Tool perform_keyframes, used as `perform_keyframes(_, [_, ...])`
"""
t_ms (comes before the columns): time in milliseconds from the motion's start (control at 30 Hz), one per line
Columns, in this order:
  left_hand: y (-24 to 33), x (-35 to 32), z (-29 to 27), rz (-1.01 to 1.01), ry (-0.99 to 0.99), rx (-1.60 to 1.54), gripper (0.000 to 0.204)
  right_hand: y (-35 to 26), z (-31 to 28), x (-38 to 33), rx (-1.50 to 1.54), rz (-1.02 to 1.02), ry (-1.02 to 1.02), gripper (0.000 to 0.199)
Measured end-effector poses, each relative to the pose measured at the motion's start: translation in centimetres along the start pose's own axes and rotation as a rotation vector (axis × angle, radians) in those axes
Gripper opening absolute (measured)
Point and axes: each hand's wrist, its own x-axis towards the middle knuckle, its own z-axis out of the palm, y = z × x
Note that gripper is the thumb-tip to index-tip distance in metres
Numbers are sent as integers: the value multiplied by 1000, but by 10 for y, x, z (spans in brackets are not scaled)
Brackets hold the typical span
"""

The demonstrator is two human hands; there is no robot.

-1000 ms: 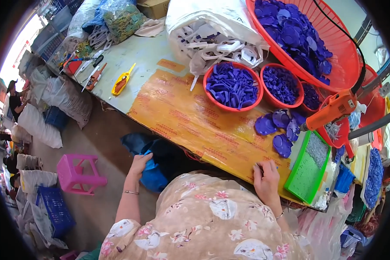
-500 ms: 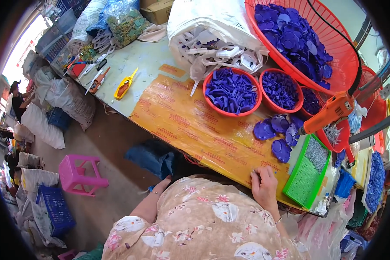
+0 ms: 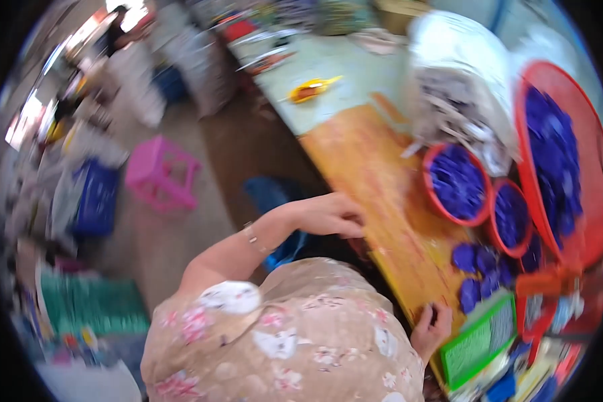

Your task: Assembling electronic components, circuit boards, and wires into white plastic toy housings at a factory workstation.

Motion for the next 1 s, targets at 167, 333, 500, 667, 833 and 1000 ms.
perform_keyframes(167, [19, -37, -73, 18, 817, 107, 58, 18, 0, 0, 112, 42, -120, 7])
perform_keyframes(333, [8, -166, -265, -246, 1665, 707, 89, 20, 11, 5, 29, -171, -125, 6])
perform_keyframes(500, [42, -228, -293, -830, 1728, 616, 95, 18, 6, 1, -6, -128, -85, 8])
perform_keyframes(667, [43, -254, -325, -1082, 1593, 640, 94, 15, 5, 3, -33, -138, -101, 7])
perform_keyframes(833, [30, -280, -345, -1172, 1532, 570, 89, 15, 6, 5, -15, -145, -106, 7])
perform_keyframes(1000, [35, -278, -337, -1151, 1618, 604, 84, 12, 5, 4, -14, -116, -120, 7])
